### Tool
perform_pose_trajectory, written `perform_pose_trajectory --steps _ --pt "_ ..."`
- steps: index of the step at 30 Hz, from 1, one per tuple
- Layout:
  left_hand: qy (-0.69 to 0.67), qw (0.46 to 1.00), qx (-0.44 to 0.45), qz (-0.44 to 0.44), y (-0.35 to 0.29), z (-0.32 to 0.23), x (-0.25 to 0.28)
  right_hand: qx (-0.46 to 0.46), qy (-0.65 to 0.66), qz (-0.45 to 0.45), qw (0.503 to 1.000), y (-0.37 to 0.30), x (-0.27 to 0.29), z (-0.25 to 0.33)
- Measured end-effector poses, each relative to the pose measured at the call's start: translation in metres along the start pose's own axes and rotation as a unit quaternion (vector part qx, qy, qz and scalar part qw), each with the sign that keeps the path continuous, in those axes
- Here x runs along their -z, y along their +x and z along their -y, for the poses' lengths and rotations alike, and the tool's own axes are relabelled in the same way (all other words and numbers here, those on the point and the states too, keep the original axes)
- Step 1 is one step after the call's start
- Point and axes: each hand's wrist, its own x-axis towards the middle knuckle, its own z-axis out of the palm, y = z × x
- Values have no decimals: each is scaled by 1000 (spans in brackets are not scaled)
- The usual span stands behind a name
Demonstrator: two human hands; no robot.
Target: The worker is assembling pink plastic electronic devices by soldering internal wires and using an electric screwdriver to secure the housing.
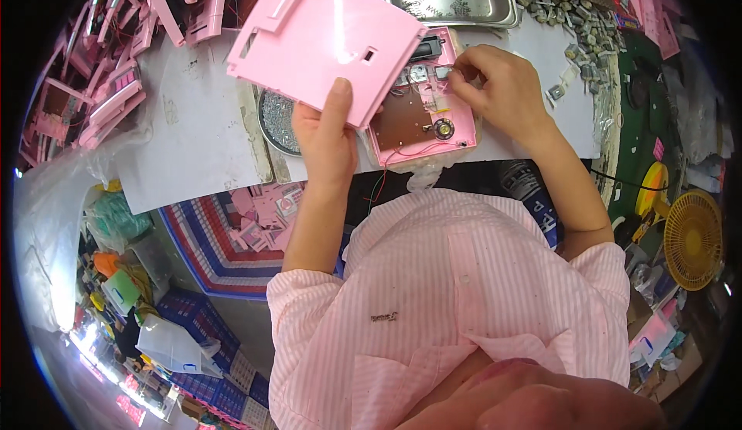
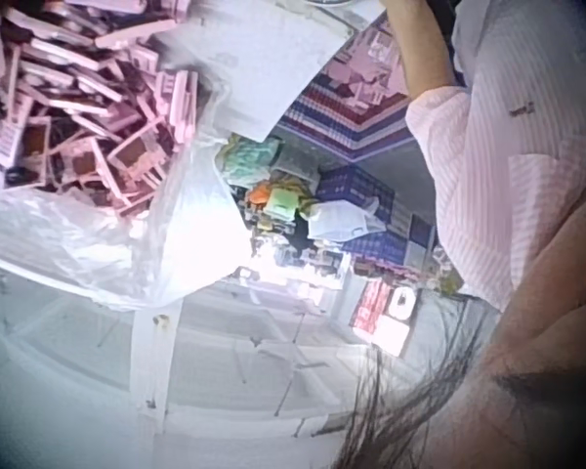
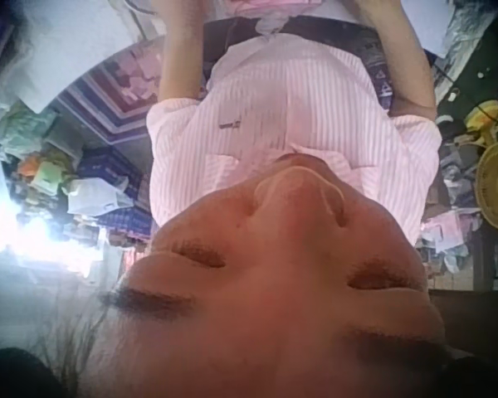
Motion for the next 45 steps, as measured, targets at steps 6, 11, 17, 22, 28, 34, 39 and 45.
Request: perform_pose_trajectory --steps 6,11,17,22,28,34,39,45 --pt "23 1000 6 -4 -5 14 0 -39 -53 8 998 5 -1 13" --pt "-17 999 19 19 -6 18 -1 -112 -25 55 992 12 5 19" --pt "-47 998 23 28 -4 24 -1 -104 -57 76 990 19 9 21" --pt "-51 998 23 25 -5 26 1 -116 -39 116 986 26 16 21" --pt "-56 998 10 29 -7 25 1 -111 21 124 986 26 11 3" --pt "-51 998 -8 29 -9 25 -2 -76 -110 127 983 30 2 15" --pt "-51 998 -10 22 -9 26 -2 -37 -147 105 983 25 0 12" --pt "-35 999 -10 20 -9 28 1 -203 244 179 931 20 15 -18"
